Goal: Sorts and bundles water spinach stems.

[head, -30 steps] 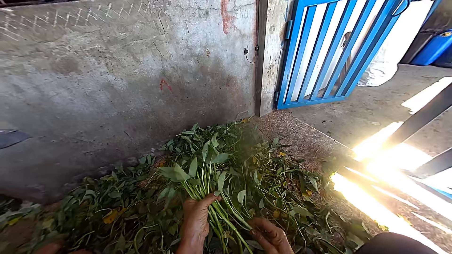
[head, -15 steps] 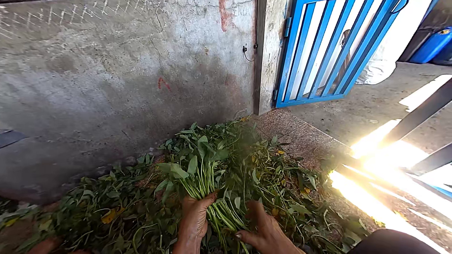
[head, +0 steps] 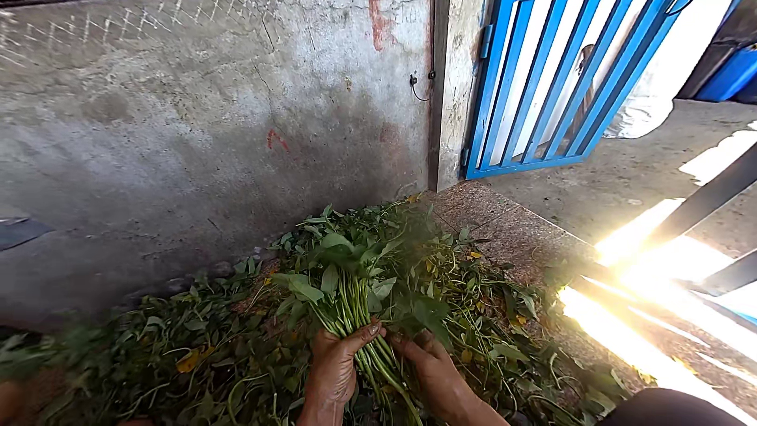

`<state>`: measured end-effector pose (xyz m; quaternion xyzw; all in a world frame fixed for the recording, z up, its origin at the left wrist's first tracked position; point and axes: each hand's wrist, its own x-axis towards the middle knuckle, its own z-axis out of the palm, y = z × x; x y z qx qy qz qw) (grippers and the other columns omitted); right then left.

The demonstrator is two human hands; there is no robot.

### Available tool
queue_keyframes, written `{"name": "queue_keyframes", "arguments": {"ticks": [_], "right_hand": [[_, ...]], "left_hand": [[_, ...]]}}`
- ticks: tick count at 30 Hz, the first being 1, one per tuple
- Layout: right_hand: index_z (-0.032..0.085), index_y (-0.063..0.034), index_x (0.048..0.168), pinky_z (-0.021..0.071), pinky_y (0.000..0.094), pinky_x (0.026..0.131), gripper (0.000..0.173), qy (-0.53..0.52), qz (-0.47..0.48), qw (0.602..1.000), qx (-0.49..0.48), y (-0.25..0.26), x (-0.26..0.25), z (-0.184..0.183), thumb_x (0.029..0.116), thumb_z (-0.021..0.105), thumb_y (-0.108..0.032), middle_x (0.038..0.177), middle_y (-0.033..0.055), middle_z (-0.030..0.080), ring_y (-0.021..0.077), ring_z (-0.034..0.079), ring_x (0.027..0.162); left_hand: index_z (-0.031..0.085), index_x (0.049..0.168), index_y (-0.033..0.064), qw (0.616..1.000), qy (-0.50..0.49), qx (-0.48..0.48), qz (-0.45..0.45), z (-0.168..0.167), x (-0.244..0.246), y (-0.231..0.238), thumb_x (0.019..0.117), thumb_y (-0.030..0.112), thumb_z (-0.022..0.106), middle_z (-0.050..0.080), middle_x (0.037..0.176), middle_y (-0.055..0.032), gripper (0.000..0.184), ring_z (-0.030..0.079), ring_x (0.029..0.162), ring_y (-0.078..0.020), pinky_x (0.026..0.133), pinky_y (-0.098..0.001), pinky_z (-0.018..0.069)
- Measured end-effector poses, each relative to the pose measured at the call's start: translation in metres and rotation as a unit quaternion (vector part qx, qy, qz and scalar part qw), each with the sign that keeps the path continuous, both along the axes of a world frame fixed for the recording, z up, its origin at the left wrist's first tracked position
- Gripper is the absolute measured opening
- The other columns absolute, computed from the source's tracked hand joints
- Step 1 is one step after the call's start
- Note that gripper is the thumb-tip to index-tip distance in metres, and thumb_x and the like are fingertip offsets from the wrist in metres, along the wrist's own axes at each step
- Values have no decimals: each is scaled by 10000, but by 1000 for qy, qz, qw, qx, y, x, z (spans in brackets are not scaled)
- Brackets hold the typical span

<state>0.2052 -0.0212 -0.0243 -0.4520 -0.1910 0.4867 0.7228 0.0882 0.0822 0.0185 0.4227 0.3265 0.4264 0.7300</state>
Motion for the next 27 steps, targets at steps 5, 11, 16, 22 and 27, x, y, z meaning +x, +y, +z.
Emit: {"name": "queue_keyframes", "arguments": {"ticks": [5,11,16,22,27], "right_hand": [[635,-42,1184,573,340,790,292,-318,22,941,-109,-7,16,-36,954,535,-192,924,36,698,112,684,854],[568,20,1331,521,634,922,421,-502,230,733,-396,-70,36,-68,1015,552,-258,1099,270,704,457,687,1062],[508,24,1359,525,654,877,482,-488,183,740,-425,-101,51,-81,992,569,-283,1035,280,704,476,694,1011],[626,-118,1368,617,373,753,380,-441,72,894,31,-42,33,-20,991,609,-167,1035,35,748,122,716,858],[678,-101,1150,594,366,812,265,-376,70,924,-29,-6,19,-18,970,652,-294,958,0,734,105,707,886]], "left_hand": [[571,1046,-147,998,1,35,54,0,2,1,745,-213,686,720,830,-263,329,743,718,-330,703,-428,652],[568,1059,-132,992,-2,54,115,7,-8,11,783,-220,664,723,816,-251,305,743,697,-327,676,-427,654],[579,1050,-130,995,17,72,71,8,-9,9,757,-204,699,725,829,-250,326,745,711,-324,693,-423,655],[610,1017,-137,994,57,90,-14,-7,12,-7,715,-173,757,735,857,-246,338,752,768,-320,750,-424,652],[658,1014,-110,993,76,87,22,-6,13,-10,681,-157,809,742,877,-193,369,748,803,-246,771,-377,650]]}}
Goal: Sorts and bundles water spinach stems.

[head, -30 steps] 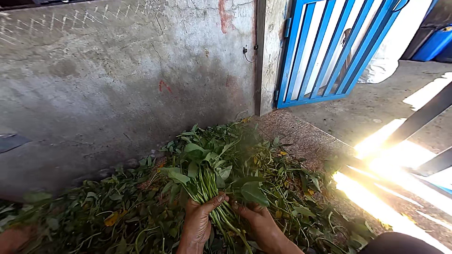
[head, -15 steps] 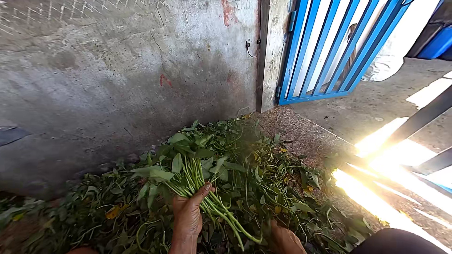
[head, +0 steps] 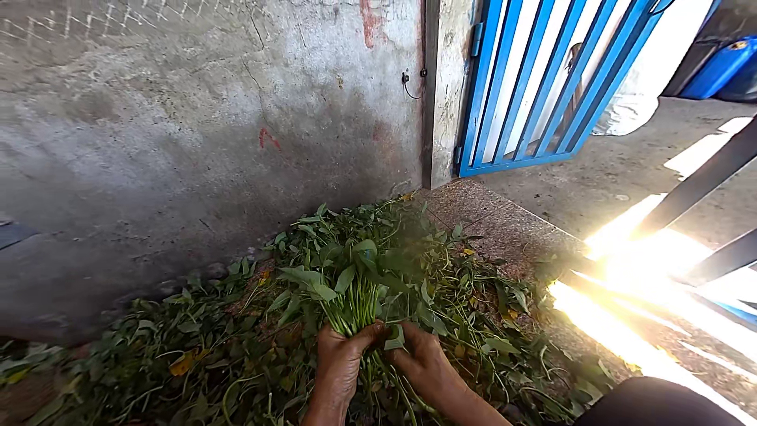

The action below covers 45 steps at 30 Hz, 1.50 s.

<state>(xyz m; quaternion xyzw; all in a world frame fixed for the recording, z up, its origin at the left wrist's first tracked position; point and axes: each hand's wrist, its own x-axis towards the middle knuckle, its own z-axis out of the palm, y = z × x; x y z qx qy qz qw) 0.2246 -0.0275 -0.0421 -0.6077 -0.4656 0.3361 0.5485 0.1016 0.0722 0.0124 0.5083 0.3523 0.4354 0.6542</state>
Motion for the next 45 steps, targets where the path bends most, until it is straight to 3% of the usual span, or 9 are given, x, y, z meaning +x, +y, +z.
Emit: {"name": "queue_keyframes", "arguments": {"ticks": [5,14,19,25,30,34,40,43,45], "right_hand": [[699,-11,1130,591,284,838,184,110,36,990,85,5,-7,-6,968,641,-74,1011,39,739,88,701,917],[666,-60,1155,543,335,847,324,34,129,989,-71,4,-1,3,1029,477,-290,974,42,688,85,658,915],[662,0,1192,531,598,895,468,-96,140,971,-169,-41,-8,-5,1012,489,-396,1109,219,689,353,687,1032],[693,30,1062,541,601,901,351,-215,43,969,-114,-107,-1,-39,985,583,-294,1078,244,691,408,683,1042],[645,58,1141,601,465,800,371,-18,64,993,-100,-137,9,-64,1040,471,-254,917,163,709,227,717,844],[657,46,1119,586,385,863,237,70,101,990,-69,-127,15,-43,1008,563,-141,958,100,719,143,703,897],[681,-173,1012,530,302,717,184,310,150,939,-16,-114,15,-18,1026,500,-140,810,-79,655,64,611,736],[667,-106,1038,524,273,683,220,214,195,957,-27,-112,24,-14,1052,453,-157,858,-37,658,58,600,737],[679,-5,1055,559,403,714,221,-10,185,975,-121,-106,32,-8,1028,533,-170,843,92,683,192,662,753]], "left_hand": [[648,996,-129,1000,9,-18,6,1,-5,5,718,-164,783,737,872,-239,312,751,793,-301,768,-413,649],[648,951,-116,998,42,-36,35,-7,0,5,703,-199,763,727,800,-204,286,732,697,-260,682,-371,643],[610,989,-125,988,35,-68,133,0,-9,18,790,-199,718,699,747,-208,238,696,584,-281,553,-397,627],[632,961,-111,985,44,-53,158,-7,-5,6,740,-208,754,710,759,-188,270,702,607,-252,559,-367,620],[631,983,-117,980,33,-54,187,-4,-6,15,744,-207,760,712,777,-187,286,705,624,-243,576,-356,623],[626,1016,-109,981,42,-58,182,-1,-6,18,742,-201,767,719,812,-182,321,716,669,-239,622,-357,631],[638,979,-101,970,36,-70,230,3,-14,24,764,-184,761,718,797,-177,261,712,654,-229,616,-352,628],[625,993,-104,963,18,-64,261,5,-16,25,778,-181,750,713,799,-177,260,711,645,-235,610,-366,633],[619,1004,-104,959,-2,-42,279,4,-14,23,771,-193,748,711,788,-177,281,712,637,-239,608,-372,636]]}}
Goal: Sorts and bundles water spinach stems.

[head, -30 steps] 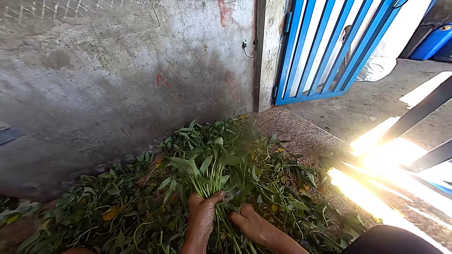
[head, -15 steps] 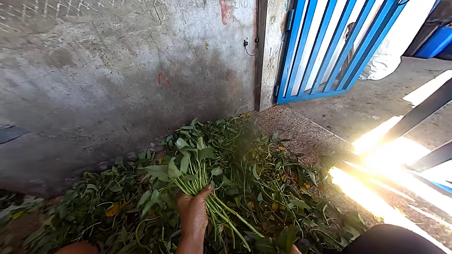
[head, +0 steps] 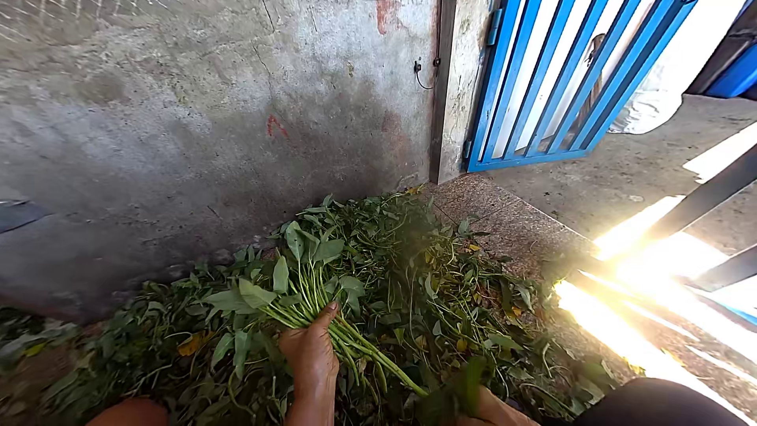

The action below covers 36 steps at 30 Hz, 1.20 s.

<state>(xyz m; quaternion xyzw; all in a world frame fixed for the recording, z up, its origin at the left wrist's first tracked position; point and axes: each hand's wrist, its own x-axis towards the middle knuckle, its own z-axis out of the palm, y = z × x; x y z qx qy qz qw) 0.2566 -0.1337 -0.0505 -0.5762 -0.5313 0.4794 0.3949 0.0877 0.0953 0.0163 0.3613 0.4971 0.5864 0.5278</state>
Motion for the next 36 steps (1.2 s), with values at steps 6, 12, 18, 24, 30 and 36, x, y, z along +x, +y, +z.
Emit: {"name": "queue_keyframes", "arguments": {"ticks": [6,12,18,24,30,36], "right_hand": [[629,-15,927,514,257,502,228,305,-370,875,-67,70,7,-18,1057,468,-111,653,26,595,103,564,521],[585,-73,817,426,224,475,170,236,-369,899,18,92,-6,-31,957,493,-100,595,-16,518,66,492,495],[604,-18,1367,389,706,1071,621,-394,137,860,-294,66,8,-95,895,766,-388,1468,316,489,527,412,1397],[482,-69,1502,465,617,1065,632,-255,-67,918,-294,143,17,-146,965,663,-350,1500,275,478,455,534,1326],[377,-67,1550,523,575,995,701,75,-339,884,-314,201,23,-197,965,709,-262,1397,281,566,417,626,1210],[587,-32,1358,515,488,885,427,143,-276,895,-319,198,33,-189,1006,664,-263,1229,211,623,297,617,1039]], "left_hand": [[613,990,-102,998,-31,45,44,1,10,-6,770,-209,731,700,740,-152,272,700,607,-208,581,-329,625],[608,1005,-99,994,-34,72,71,4,-1,3,790,-195,724,702,752,-158,262,709,626,-220,597,-346,634],[615,1008,-73,985,14,126,117,16,-27,14,748,-208,744,715,778,-103,321,729,687,-163,657,-309,648],[618,1053,-86,997,12,-33,72,17,-22,9,765,-152,781,712,822,-159,338,721,688,-209,624,-343,638],[623,1070,-110,990,-28,-130,-38,12,-20,1,841,-150,699,693,768,-201,244,691,607,-277,580,-420,627],[596,1065,-82,976,-55,-189,-98,15,-18,2,910,-109,653,694,812,-211,167,713,651,-327,598,-491,639]]}}
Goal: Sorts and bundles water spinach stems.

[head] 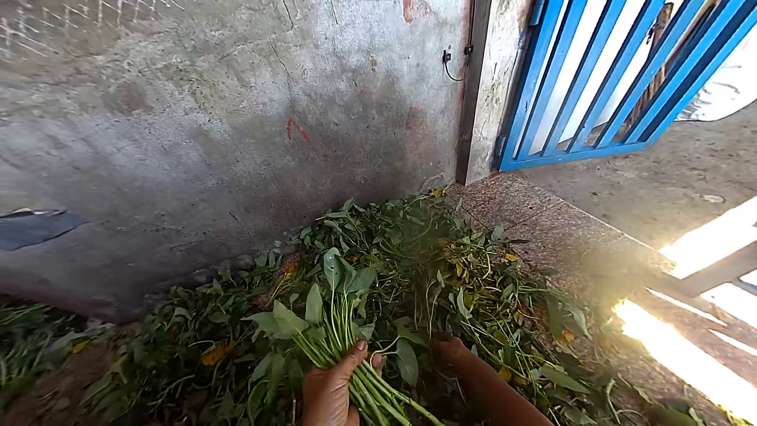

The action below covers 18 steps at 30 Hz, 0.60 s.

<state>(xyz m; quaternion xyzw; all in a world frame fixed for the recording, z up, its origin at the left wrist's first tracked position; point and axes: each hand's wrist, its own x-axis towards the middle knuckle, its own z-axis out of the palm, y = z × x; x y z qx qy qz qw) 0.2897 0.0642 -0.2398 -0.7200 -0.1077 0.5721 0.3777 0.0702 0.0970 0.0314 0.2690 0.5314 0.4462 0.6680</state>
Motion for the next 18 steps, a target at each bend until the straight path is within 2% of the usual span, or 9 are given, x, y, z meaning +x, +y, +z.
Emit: {"name": "queue_keyframes", "arguments": {"ticks": [1,3,4,6,8,12,15,18], "right_hand": [[596,-31,1310,510,455,807,363,8,-14,1000,12,-4,-2,6,1024,634,-251,1131,178,621,258,602,936],[559,-33,1318,520,491,854,326,60,-57,996,43,-15,-4,25,1064,561,-238,1182,191,636,293,633,1021],[539,-43,1316,546,483,844,306,77,-73,992,66,-23,-7,34,1081,518,-239,1164,184,666,296,668,1015],[514,-34,1245,596,420,749,229,90,-102,980,143,-38,-12,49,1100,461,-204,1005,167,727,273,731,875],[509,-11,1160,613,389,711,165,76,-103,964,234,-54,-20,67,1089,445,-145,896,151,723,249,732,781],[566,-5,1079,605,362,694,153,-47,-47,932,357,-85,-48,106,1031,510,-140,865,88,699,188,697,751],[580,8,1085,566,320,665,155,-145,-12,905,400,-101,-77,138,1029,533,-129,843,54,664,129,653,726],[621,22,1090,569,350,679,197,-253,47,875,411,-106,-97,154,1028,581,-161,848,97,653,162,650,734]], "left_hand": [[588,1074,-81,1000,-2,1,-2,0,1,0,914,-108,651,697,822,-216,174,717,651,-331,591,-492,639],[575,1125,-97,1000,-3,9,5,0,3,-1,911,-111,664,719,902,-247,232,734,691,-358,592,-489,643],[573,1148,-104,1000,-2,14,8,-1,3,-2,906,-115,674,728,937,-256,263,742,713,-366,600,-484,646],[573,1128,-107,999,5,31,8,-2,4,-3,889,-134,681,730,902,-248,264,743,697,-358,594,-476,649],[582,1070,-110,998,18,62,-1,-3,6,-4,871,-158,680,722,831,-232,227,730,645,-324,577,-437,645],[608,993,-122,992,33,116,-20,-14,13,-8,812,-190,717,716,766,-222,222,712,598,-286,569,-389,635],[618,979,-129,991,41,120,-43,-23,20,-11,800,-190,729,715,767,-227,219,706,603,-285,572,-381,626],[623,989,-120,991,46,95,-77,-25,25,-16,812,-175,736,718,789,-220,217,712,621,-281,587,-384,634]]}}
